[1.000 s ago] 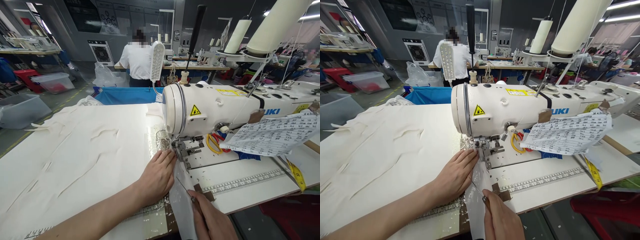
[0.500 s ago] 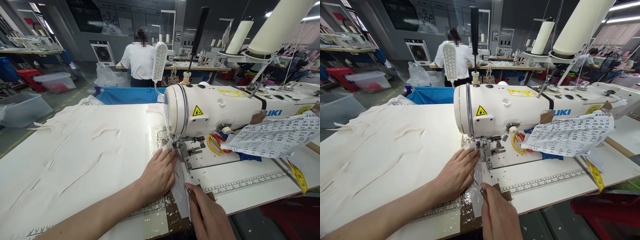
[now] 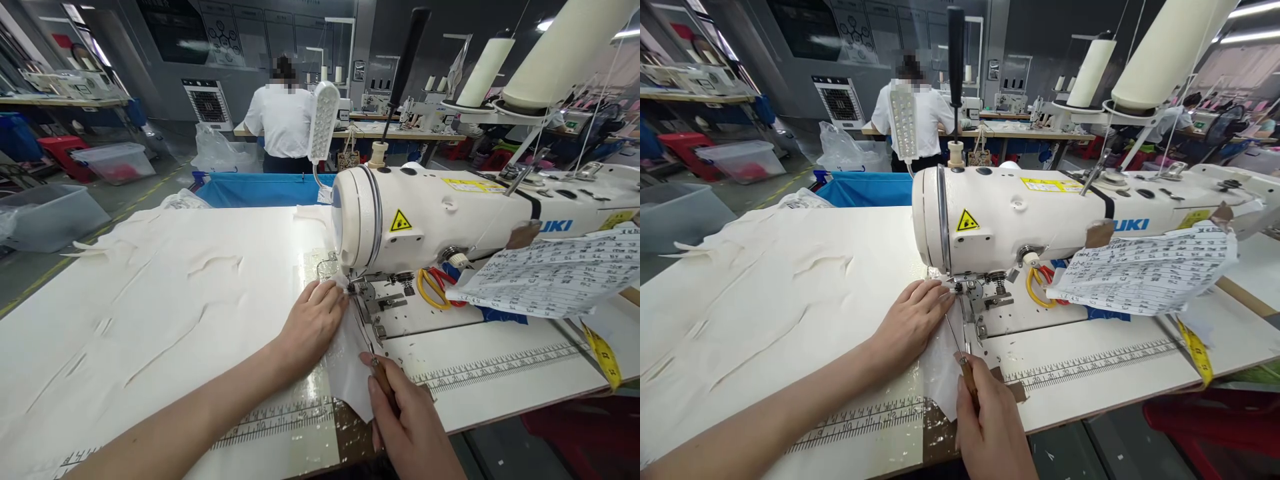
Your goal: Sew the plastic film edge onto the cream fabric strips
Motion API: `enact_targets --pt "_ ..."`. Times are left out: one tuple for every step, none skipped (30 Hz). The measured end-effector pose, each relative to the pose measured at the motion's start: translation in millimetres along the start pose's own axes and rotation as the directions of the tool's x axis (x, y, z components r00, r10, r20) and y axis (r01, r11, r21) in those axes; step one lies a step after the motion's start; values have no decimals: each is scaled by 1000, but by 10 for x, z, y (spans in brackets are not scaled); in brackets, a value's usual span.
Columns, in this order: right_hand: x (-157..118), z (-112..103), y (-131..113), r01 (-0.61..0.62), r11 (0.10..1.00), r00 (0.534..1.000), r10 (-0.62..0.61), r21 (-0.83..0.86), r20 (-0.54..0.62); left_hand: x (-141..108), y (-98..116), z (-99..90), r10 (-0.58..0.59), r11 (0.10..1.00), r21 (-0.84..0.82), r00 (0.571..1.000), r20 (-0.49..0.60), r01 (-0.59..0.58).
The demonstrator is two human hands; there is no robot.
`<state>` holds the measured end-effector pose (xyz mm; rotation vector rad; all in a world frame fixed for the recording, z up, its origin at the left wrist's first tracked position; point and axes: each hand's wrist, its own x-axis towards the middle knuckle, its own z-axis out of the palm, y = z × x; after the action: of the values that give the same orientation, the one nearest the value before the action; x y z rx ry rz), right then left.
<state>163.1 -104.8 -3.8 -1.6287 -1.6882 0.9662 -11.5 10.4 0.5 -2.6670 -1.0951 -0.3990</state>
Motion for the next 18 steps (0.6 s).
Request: enact_targets --pt "-12 11 -11 -19 999 1000 18 30 5 -3 8 -12 -1 1000 7 1000 -7 1" --pt "-22 21 -16 -25 999 1000 25 46 1 -7 29 -29 -4 1000 2 1000 -12 4" --pt "-31 29 -16 -24 998 1000 24 53 -6 -14 60 -47 -6 1000 -17 1000 -14 6" --pt "-39 32 -12 -18 998 1000 19 52 -13 -23 99 -62 -3 999 -49 1000 -18 2" --pt "-46 30 -6 -11 999 1000 12 44 -20 -34 142 -74 6 996 -86 1000 -25 -8" --pt "-54 23 0 -1 1000 1000 2 30 -29 -47 184 -78 16 992 -123 999 -31 -20" --pt "-62 8 5 7 1000 999 -7 13 -36 -59 223 -75 24 988 -152 999 -36 -29" --pt "-71 -13 10 13 1000 999 -13 2 -38 -70 254 -65 27 985 -171 999 -39 -33" --pt "-80 -40 16 18 1000 999 -18 3 -27 -79 276 -51 27 983 -181 999 -37 -33" --pt "-88 -72 22 21 1000 1000 -21 21 -3 -86 289 -35 21 983 -183 999 -29 -26" --pt "-97 -107 30 17 998 1000 -18 52 20 -90 293 -21 13 984 -180 1000 -17 -16" --pt "-104 -143 41 7 996 1000 -9 90 29 -92 290 -9 10 984 -176 1000 -6 -11" --pt "-110 -178 55 -13 992 1000 11 126 16 -93 283 -3 12 985 -171 1000 3 -11" --pt "-115 -211 70 -41 986 999 44 161 -14 -93 275 -2 16 986 -166 1000 9 -14" --pt "-119 -240 87 -76 978 995 88 195 -51 -93 269 -6 18 987 -160 1000 10 -16" --pt "-121 -265 103 -116 966 987 139 233 -85 -93 265 -13 19 987 -158 1000 9 -18" --pt "-123 -285 119 -152 950 977 185 274 -101 -94 265 -22 19 987 -160 1000 9 -18" --pt "-123 -300 133 -178 932 970 220 316 -103 -96 268 -31 16 986 -163 1000 10 -14"
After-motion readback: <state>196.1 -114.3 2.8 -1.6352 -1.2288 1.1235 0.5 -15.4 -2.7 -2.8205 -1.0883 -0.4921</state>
